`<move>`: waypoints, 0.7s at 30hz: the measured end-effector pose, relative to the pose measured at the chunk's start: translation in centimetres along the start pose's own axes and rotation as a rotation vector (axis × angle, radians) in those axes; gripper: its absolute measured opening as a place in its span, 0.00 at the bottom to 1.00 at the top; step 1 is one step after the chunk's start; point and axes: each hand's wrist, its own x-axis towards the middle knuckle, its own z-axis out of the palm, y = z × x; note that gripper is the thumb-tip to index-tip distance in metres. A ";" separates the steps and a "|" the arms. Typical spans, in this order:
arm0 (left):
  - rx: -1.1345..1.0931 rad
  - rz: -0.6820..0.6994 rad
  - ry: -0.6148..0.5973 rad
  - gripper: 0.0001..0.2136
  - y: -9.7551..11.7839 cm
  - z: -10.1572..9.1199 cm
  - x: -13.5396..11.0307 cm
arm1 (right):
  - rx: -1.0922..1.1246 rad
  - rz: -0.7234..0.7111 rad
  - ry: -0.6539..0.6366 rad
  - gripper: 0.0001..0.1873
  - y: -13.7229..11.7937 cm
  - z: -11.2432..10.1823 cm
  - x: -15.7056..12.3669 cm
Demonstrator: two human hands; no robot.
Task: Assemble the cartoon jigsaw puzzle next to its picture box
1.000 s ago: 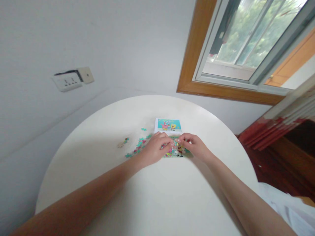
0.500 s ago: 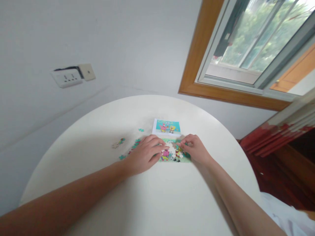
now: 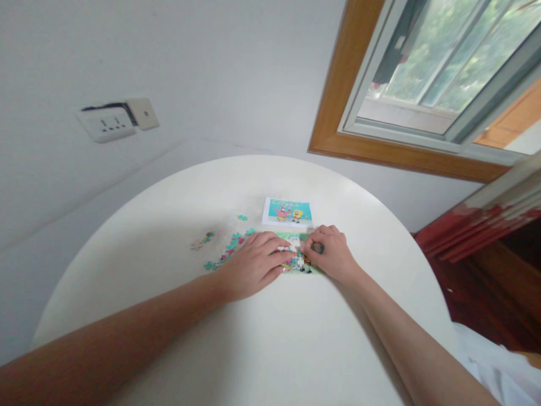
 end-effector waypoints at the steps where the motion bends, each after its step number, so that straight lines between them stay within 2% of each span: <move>1: 0.008 0.004 -0.003 0.14 0.1 0.1 0.1 | -0.001 0.001 0.005 0.07 0.0 -0.1 0.0; 8: 0.074 0.023 -0.044 0.18 0.9 0.2 0.4 | 0.018 -0.005 -0.002 0.12 0.8 -1.5 -0.1; 15: 0.117 0.036 -0.082 0.19 1.3 0.3 0.8 | -0.050 -0.086 -0.092 0.06 1.1 -2.1 -0.6; 21: 0.157 0.048 -0.099 0.20 1.1 0.5 1.0 | -0.046 -0.088 -0.117 0.05 1.1 -2.5 -0.5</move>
